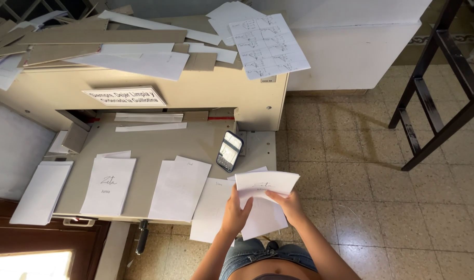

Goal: Sorting and stacking printed papers into categorized piles on the bed of a paper cutting machine.

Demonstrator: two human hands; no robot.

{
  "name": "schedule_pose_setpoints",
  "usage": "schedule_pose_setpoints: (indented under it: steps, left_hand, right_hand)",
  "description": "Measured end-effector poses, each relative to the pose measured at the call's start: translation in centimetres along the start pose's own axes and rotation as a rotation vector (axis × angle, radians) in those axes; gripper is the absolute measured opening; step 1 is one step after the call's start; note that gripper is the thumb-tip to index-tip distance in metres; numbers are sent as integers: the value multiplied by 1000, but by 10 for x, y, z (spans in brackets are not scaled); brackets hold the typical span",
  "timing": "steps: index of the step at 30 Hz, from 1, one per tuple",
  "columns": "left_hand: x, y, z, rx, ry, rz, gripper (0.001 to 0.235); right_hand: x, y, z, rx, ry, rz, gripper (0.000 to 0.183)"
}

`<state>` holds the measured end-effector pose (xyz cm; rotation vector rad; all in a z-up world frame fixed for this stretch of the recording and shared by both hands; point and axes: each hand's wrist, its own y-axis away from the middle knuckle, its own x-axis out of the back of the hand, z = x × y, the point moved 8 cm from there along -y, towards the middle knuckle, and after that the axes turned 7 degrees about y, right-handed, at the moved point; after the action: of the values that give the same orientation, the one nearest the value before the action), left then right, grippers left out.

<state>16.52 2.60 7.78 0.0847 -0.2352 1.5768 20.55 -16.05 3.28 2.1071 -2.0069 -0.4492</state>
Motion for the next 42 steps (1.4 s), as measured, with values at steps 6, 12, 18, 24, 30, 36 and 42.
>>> schedule_pose_setpoints:
  steps: [6,12,18,24,30,36,42]
  left_hand:
    - [-2,29,-4,505,303,-501,60]
    - [-18,60,47,504,420,-827,64]
    - [-22,90,35,649,112,-828,76]
    - [-18,103,32,713,300,-567,76]
    - [64,64,-38,128,601,-359,74]
    - [244,29,-137,642,-864,468,95]
    - [271,17,-156,963,-952,365,131]
  right_hand:
    - [2,40,-37,57,119,-329,56]
    - [-16,93,-63,360,177,-813,31]
    - [21,109,37,-394,365,-784,84]
    - [24,125,33,-444,481,-778,31]
    - [7,132,-40,-412,79,-493,53]
    - [44,112,-27,-403,251,-335,56]
    - [80,107,-24,-436,21,-102,63]
